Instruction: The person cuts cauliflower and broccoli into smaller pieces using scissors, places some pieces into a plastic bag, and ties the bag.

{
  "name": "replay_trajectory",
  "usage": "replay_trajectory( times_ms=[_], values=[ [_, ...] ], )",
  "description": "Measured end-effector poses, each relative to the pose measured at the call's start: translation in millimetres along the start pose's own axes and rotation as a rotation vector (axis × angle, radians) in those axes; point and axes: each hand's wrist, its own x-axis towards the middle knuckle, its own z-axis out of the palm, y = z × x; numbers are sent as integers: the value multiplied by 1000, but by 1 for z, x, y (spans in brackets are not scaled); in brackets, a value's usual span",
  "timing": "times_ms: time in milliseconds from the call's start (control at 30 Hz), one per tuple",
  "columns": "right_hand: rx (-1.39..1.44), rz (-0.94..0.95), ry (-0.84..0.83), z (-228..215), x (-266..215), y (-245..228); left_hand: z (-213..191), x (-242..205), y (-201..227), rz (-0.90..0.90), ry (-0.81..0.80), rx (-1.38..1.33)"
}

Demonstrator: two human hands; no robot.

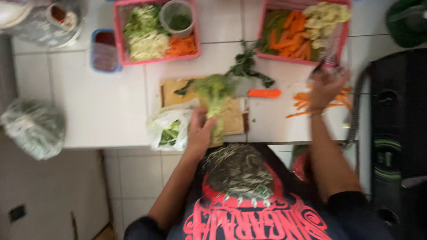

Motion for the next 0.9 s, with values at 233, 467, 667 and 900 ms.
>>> replay_trajectory(
  times_ms=[233, 467, 667, 900],
  values=[
    [223, -55, -526, -25, 12, -102, 39, 2, 34, 250, -34, 189],
    [-200, -22, -1057, -42, -73, -240, 51, -10, 70, 386, 91, 557],
    [-230, 75, -1072, -30, -80, -264, 57, -15, 74, 436, 137, 758],
    [-192, 209, -1123, -33, -92, -252, 50, -13, 73, 517, 213, 901]
  ],
)
